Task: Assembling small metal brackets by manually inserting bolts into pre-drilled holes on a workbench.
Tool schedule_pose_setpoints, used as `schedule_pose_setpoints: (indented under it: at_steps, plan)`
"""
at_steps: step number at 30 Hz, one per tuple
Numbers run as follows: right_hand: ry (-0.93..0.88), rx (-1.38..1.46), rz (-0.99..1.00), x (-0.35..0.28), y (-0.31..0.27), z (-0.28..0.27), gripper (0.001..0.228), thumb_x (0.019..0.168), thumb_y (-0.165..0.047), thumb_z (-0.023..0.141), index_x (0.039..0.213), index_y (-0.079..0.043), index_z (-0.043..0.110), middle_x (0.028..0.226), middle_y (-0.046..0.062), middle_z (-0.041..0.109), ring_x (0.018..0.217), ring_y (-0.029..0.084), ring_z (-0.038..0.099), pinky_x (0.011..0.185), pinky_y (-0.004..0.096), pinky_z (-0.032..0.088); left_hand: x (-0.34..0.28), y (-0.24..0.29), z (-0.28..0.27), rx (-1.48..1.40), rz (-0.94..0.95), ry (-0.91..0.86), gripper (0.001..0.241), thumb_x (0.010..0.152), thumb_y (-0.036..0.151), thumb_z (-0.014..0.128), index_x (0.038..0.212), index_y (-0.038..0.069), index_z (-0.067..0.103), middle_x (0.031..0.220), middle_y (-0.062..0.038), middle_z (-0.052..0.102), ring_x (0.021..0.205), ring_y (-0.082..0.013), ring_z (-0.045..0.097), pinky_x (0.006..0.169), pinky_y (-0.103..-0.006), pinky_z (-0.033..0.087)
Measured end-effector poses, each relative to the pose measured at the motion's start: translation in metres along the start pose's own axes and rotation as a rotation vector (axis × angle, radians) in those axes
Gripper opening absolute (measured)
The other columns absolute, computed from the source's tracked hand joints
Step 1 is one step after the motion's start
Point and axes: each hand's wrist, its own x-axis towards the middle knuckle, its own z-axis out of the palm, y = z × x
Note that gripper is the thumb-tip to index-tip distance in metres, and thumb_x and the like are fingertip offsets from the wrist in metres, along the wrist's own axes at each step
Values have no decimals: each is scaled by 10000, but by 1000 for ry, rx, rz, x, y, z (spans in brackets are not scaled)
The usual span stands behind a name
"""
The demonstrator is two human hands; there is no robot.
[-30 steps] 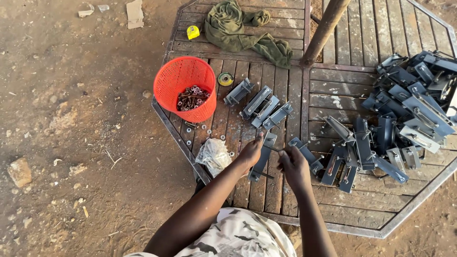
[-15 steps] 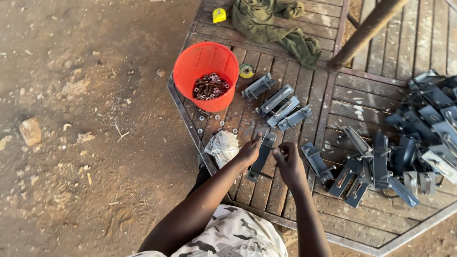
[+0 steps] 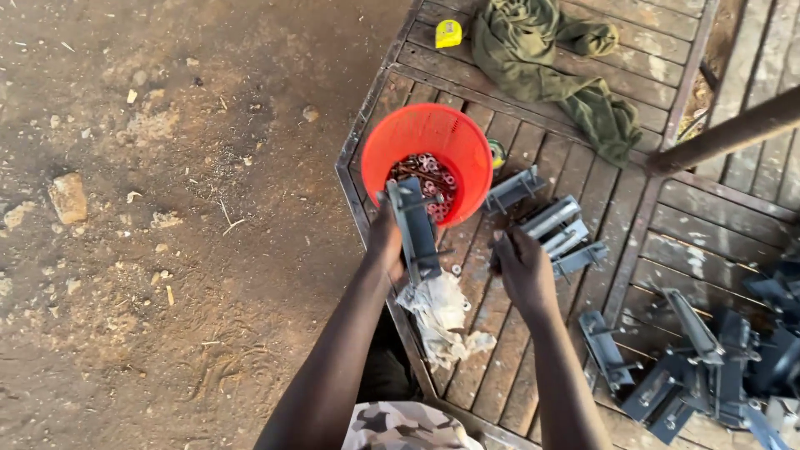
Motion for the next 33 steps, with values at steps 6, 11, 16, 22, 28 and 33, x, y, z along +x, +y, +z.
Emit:
schedule_pose_setpoints:
  at_steps: [6, 11, 16, 22, 28, 33]
  plan:
    - [-73, -181, 51, 112, -23, 59, 287, 1071, -265, 577, 1150, -24, 713, 999, 194, 748, 867, 385, 741, 736, 500, 547, 55, 73, -2, -23, -13, -23, 727, 1048, 579, 306, 1105, -38, 685, 935, -331, 733, 745, -394, 753, 628, -508, 657]
    - [-203, -727, 58, 202, 39, 120, 309, 984, -179, 572, 1257, -154, 713, 1106, 176, 735, 983, 411, 739, 845, 533, 607, 71, 117, 14, 266, -63, 148, 849, 913, 682, 507, 1403, -9, 562, 1395, -290, 585, 1323, -398, 552, 1092, -526, 473]
    - [-230, -1059, -56, 237, 76, 157, 257, 925, -71, 567, 1101, -45, 751, 1077, 172, 700, 891, 384, 766, 736, 481, 648, 73, 135, 16, 252, -94, 111, 846, 924, 670, 493, 1453, 10, 503, 1469, -264, 507, 1383, -378, 470, 1136, -511, 403]
    - [-207, -1152, -89, 234, 72, 158, 208, 911, -92, 566, 1059, -29, 698, 924, 156, 660, 851, 405, 762, 662, 552, 631, 66, 155, 27, 187, -103, 38, 851, 941, 650, 472, 1529, 38, 414, 1579, -225, 390, 1473, -348, 347, 1202, -488, 299]
    - [-284, -1144, 8, 237, 76, 174, 209, 946, -64, 499, 1128, -9, 587, 955, 159, 641, 856, 445, 754, 694, 602, 619, 98, 138, 11, 105, -63, 39, 817, 963, 627, 458, 1529, 39, 431, 1548, -221, 475, 1447, -320, 423, 1186, -458, 370]
    - [-322, -1223, 32, 243, 90, 180, 198, 969, -69, 496, 1076, -28, 658, 929, 116, 672, 881, 386, 775, 686, 557, 622, 109, 129, 0, 68, -86, -18, 770, 969, 652, 420, 1441, 47, 488, 1418, -219, 528, 1316, -320, 488, 1097, -452, 424]
